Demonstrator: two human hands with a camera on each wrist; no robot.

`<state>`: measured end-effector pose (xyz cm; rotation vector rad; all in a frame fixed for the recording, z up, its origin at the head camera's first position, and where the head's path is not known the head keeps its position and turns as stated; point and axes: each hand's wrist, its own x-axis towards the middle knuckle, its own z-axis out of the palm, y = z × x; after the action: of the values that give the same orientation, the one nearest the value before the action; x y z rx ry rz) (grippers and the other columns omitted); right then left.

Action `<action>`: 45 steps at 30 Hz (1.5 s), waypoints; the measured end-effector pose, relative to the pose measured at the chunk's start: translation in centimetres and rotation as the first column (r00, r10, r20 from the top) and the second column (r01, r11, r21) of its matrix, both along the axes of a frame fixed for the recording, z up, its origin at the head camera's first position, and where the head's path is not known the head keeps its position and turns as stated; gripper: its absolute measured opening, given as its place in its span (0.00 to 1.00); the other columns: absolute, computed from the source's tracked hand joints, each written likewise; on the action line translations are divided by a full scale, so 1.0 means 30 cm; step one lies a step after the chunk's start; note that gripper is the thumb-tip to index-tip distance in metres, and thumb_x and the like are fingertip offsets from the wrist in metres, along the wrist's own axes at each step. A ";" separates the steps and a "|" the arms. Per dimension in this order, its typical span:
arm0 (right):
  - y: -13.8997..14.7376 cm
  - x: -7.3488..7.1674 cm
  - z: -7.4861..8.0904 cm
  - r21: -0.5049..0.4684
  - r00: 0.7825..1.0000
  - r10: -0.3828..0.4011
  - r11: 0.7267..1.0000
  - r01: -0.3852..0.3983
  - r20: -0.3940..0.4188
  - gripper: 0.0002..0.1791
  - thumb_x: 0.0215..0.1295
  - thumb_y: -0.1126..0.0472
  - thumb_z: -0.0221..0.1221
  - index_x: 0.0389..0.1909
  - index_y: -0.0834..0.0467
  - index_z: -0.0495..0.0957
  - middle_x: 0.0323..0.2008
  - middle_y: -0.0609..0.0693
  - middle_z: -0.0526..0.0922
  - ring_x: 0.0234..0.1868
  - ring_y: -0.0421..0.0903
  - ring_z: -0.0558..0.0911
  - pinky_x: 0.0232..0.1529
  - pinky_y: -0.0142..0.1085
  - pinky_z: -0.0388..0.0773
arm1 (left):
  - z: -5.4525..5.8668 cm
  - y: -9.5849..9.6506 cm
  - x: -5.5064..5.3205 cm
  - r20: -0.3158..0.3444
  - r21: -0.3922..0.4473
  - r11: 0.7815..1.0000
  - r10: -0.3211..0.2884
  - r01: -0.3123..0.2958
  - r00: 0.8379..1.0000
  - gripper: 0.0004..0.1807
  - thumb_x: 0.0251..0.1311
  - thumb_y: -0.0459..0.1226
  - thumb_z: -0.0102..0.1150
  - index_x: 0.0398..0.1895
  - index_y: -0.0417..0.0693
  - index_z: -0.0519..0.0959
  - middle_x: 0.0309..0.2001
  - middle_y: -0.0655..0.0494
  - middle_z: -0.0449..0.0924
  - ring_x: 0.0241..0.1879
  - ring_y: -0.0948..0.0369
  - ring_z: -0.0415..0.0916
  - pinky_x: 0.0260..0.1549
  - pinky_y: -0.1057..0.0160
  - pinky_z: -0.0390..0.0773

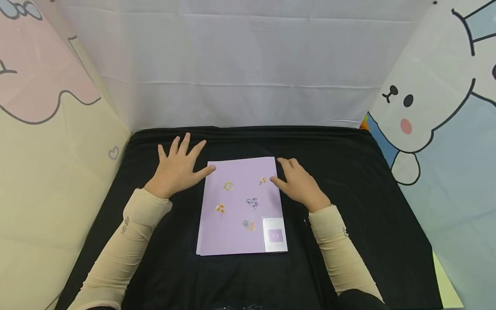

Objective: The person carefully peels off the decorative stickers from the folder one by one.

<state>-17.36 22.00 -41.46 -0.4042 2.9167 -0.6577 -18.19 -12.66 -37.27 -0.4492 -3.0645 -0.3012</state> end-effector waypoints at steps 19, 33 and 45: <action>-0.029 0.056 -0.214 -0.122 0.981 -0.095 0.986 0.116 0.170 0.35 0.68 0.57 0.62 0.68 0.71 0.61 0.47 0.67 0.79 0.41 0.56 0.80 0.42 0.50 0.80 | -0.099 0.018 -0.020 -0.116 0.061 0.995 -0.073 0.081 0.990 0.33 0.67 0.56 0.56 0.64 0.40 0.74 0.61 0.37 0.74 0.60 0.39 0.71 0.54 0.40 0.74; -0.028 0.047 -0.235 -0.137 0.975 -0.088 0.984 0.117 0.204 0.34 0.68 0.60 0.62 0.68 0.70 0.60 0.44 0.66 0.80 0.38 0.54 0.81 0.40 0.48 0.80 | -0.258 0.082 -0.084 0.051 0.096 0.990 -0.111 0.106 0.992 0.22 0.68 0.47 0.60 0.58 0.42 0.80 0.53 0.42 0.80 0.48 0.48 0.80 0.43 0.49 0.82; -0.026 0.048 -0.228 -0.148 0.970 -0.096 0.980 0.132 0.224 0.34 0.67 0.60 0.62 0.67 0.70 0.61 0.43 0.64 0.82 0.36 0.52 0.81 0.40 0.47 0.80 | -0.400 0.156 -0.118 0.112 0.066 0.984 -0.173 0.166 0.979 0.12 0.65 0.39 0.60 0.48 0.45 0.84 0.40 0.49 0.80 0.35 0.55 0.77 0.36 0.53 0.80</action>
<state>-15.91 21.22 -48.30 -0.1673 2.7044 -0.8992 -21.74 -7.97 -49.26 -0.7169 -3.1257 -0.4335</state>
